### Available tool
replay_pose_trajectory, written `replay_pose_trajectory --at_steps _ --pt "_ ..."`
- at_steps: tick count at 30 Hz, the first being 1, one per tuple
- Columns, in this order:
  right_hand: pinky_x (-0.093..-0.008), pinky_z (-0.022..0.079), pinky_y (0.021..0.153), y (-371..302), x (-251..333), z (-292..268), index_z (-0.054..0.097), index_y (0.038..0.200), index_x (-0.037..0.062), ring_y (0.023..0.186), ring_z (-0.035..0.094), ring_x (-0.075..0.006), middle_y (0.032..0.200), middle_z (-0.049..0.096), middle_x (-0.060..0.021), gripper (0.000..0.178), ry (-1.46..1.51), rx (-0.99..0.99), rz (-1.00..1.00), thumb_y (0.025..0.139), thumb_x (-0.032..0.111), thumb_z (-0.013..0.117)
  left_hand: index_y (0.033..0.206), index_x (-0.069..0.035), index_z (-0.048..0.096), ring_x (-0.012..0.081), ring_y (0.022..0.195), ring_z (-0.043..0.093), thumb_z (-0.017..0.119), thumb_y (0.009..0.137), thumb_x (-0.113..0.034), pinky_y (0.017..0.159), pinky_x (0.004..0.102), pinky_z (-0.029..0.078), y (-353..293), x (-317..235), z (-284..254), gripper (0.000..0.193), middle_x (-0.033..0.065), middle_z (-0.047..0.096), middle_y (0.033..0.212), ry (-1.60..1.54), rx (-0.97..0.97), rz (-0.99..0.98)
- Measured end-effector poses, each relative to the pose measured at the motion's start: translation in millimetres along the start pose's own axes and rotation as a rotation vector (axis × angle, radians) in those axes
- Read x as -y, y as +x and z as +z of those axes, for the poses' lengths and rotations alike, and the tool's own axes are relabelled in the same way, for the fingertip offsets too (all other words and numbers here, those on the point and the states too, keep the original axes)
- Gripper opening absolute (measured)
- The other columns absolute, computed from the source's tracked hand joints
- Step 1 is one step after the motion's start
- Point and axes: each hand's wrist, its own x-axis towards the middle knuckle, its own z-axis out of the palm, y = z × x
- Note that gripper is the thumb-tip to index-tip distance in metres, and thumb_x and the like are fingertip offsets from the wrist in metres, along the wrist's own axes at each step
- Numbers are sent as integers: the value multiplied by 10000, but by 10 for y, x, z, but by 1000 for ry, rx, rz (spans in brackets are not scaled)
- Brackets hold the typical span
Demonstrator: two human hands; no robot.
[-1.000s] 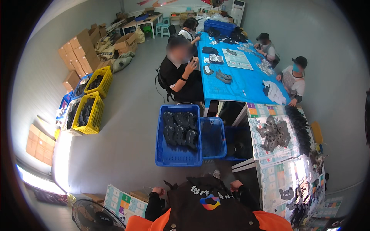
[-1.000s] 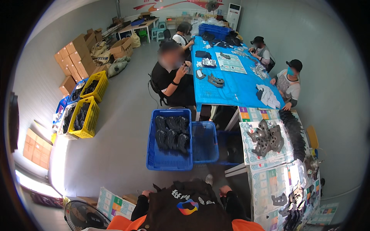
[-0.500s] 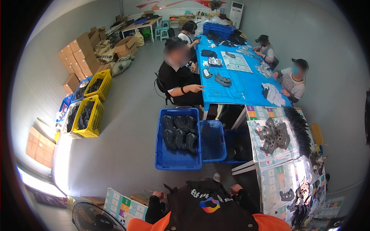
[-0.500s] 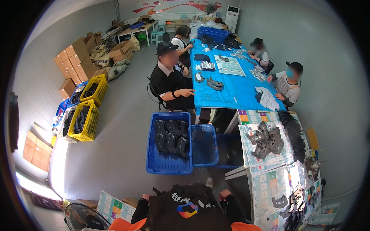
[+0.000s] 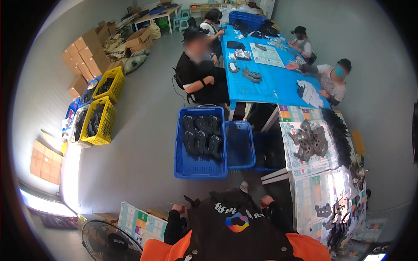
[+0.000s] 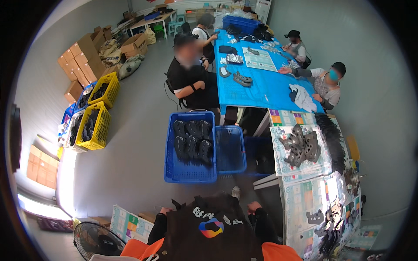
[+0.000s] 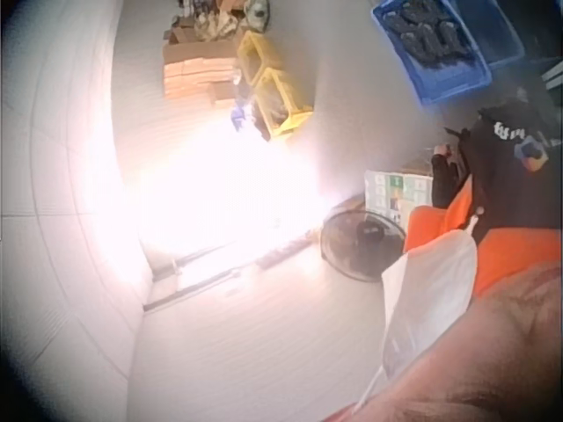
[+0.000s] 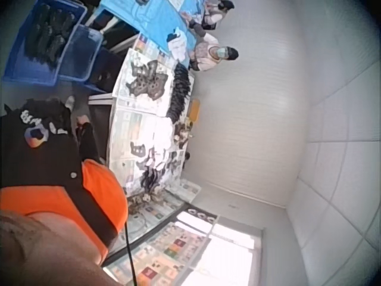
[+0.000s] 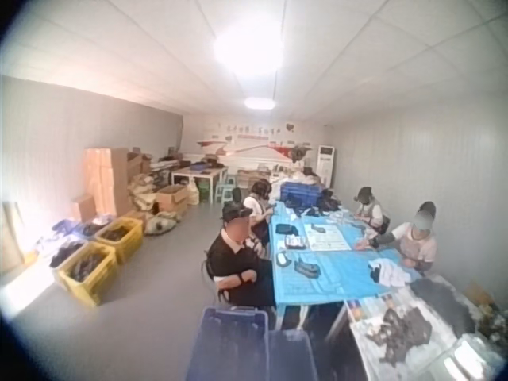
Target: Using a handheld heat gun or specialized adhesive tool to process shoe upper components on a manufacturing table.
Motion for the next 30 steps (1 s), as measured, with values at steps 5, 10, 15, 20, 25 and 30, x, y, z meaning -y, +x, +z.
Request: replay_pose_trajectory --at_steps 5,10,15,20,25,30 --pt "-326 483 415 0 -213 -21 697 815 13 602 709 -192 748 727 -97 406 27 65 -34 974 328 496 933 -38 654 220 592 675 561 956 -169 507 351 546 129 -255 48 162 105 692 747 -154 -4 -274" --pt "-339 481 411 -58 -180 126 678 869 -3 605 712 -215 801 732 -119 361 247 27 82 967 307 521 903 -40 669 219 593 672 550 956 -174 516 352 549 -62 -213 67 187 102 694 744 -127 0 -265" --pt "-352 494 426 -42 -254 198 682 882 17 622 715 -228 799 731 -117 323 309 25 106 957 297 541 840 -39 675 220 586 665 555 960 -181 514 359 540 31 -344 67 221 100 690 728 -352 -59 -453" --pt "-347 499 441 103 -364 174 680 903 27 623 711 -202 805 736 -98 296 -351 37 -205 951 292 558 804 -32 679 214 548 634 582 955 -176 489 358 504 80 -293 -7 231 90 654 680 -99 6 -128" --pt "-338 490 439 -98 -202 153 677 896 21 636 716 -191 808 739 -95 284 211 -6 74 946 279 570 846 -32 686 208 538 624 576 955 -165 485 359 504 39 -482 19 204 78 641 667 -300 -67 -397" --pt "-332 487 433 -131 -256 196 673 878 9 627 711 -193 799 735 -104 293 207 19 52 950 272 564 906 -24 689 208 539 626 565 953 -156 494 363 523 57 -416 40 187 82 641 666 -352 -83 -488"
